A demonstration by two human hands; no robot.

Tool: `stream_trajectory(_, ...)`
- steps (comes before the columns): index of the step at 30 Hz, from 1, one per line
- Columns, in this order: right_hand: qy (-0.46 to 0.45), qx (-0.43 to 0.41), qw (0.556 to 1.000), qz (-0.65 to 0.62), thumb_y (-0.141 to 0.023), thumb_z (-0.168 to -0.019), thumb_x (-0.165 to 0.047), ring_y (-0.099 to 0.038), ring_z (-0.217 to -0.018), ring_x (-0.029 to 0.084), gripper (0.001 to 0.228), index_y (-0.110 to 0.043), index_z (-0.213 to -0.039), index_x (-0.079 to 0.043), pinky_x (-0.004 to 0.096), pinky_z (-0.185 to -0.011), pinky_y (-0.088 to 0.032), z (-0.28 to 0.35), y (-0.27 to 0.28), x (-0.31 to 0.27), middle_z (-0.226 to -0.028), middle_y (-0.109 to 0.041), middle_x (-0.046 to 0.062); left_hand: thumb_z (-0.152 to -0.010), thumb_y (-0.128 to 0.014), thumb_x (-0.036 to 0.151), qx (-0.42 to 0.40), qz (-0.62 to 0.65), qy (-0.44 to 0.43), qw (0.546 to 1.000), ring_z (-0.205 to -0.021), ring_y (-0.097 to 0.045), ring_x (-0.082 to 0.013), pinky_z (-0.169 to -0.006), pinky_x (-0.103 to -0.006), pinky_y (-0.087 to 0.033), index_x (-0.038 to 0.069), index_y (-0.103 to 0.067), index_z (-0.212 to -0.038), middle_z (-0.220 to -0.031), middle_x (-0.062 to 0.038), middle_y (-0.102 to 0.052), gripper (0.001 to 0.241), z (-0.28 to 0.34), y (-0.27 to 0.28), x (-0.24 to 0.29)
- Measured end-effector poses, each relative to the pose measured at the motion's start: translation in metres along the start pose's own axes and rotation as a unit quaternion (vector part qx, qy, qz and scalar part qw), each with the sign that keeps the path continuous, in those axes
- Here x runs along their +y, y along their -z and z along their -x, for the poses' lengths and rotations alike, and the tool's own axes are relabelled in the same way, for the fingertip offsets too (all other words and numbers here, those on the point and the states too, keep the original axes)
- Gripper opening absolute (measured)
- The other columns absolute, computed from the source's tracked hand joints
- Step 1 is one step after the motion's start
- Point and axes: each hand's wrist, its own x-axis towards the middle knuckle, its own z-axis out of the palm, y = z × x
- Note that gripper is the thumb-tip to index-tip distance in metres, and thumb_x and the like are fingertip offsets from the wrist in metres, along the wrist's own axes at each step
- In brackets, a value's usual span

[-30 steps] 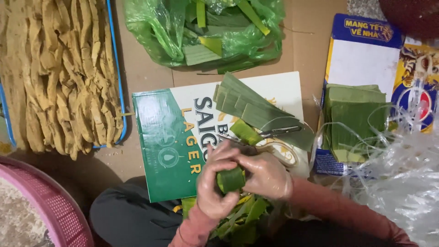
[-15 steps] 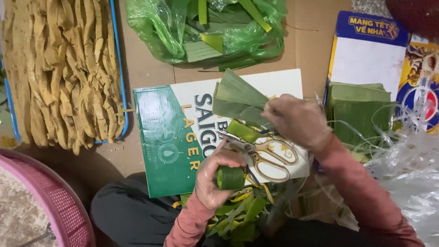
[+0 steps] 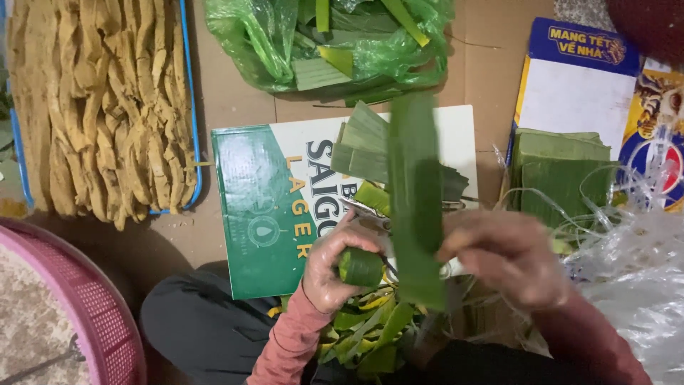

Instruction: Wrapping sticky rice in banana leaves and tying them with plastic string to create food bundles.

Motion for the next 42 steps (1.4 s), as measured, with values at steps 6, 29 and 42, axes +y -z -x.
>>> stream_trajectory(6,0.026,-0.020,0.999,0.011,-0.069,-0.083,0.009,-0.054,-0.052,0.015,0.014,-0.071,-0.083,-0.005,0.028,-0.054,-0.047,-0.016,-0.044,0.015,-0.060,-0.062,0.006,-0.067,-0.089,0.018,-0.014,0.070,-0.131,0.989,-0.113,-0.069,-0.0391,-0.120,-0.0622,-0.030,-0.003,-0.069,-0.115,-0.115,-0.019,-0.072,0.056,0.010,0.003,-0.055)
stream_trajectory(29,-0.112,-0.139,0.971,0.158,-0.082,-0.080,-0.009,-0.051,-0.044,0.009,0.044,-0.073,-0.123,-0.008,0.024,-0.042,-0.043,0.001,-0.053,-0.012,-0.069,-0.077,-0.001,-0.042,-0.062,-0.013,-0.231,0.133,0.196,0.944,-0.089,-0.070,-0.0242,-0.076,-0.0349,-0.058,0.005,-0.067,-0.116,-0.104,-0.008,-0.074,0.076,-0.003,0.032,-0.053)
stream_trajectory(42,-0.025,-0.174,0.941,0.289,-0.084,-0.079,-0.028,-0.055,-0.038,0.012,0.051,-0.070,-0.127,-0.016,0.026,-0.041,-0.045,-0.017,-0.047,-0.019,-0.065,-0.077,0.002,-0.047,-0.067,-0.003,-0.184,0.056,0.076,0.978,-0.099,-0.069,-0.0321,-0.093,-0.0467,-0.056,0.002,-0.066,-0.118,-0.108,-0.012,-0.073,0.071,-0.005,0.030,-0.050)
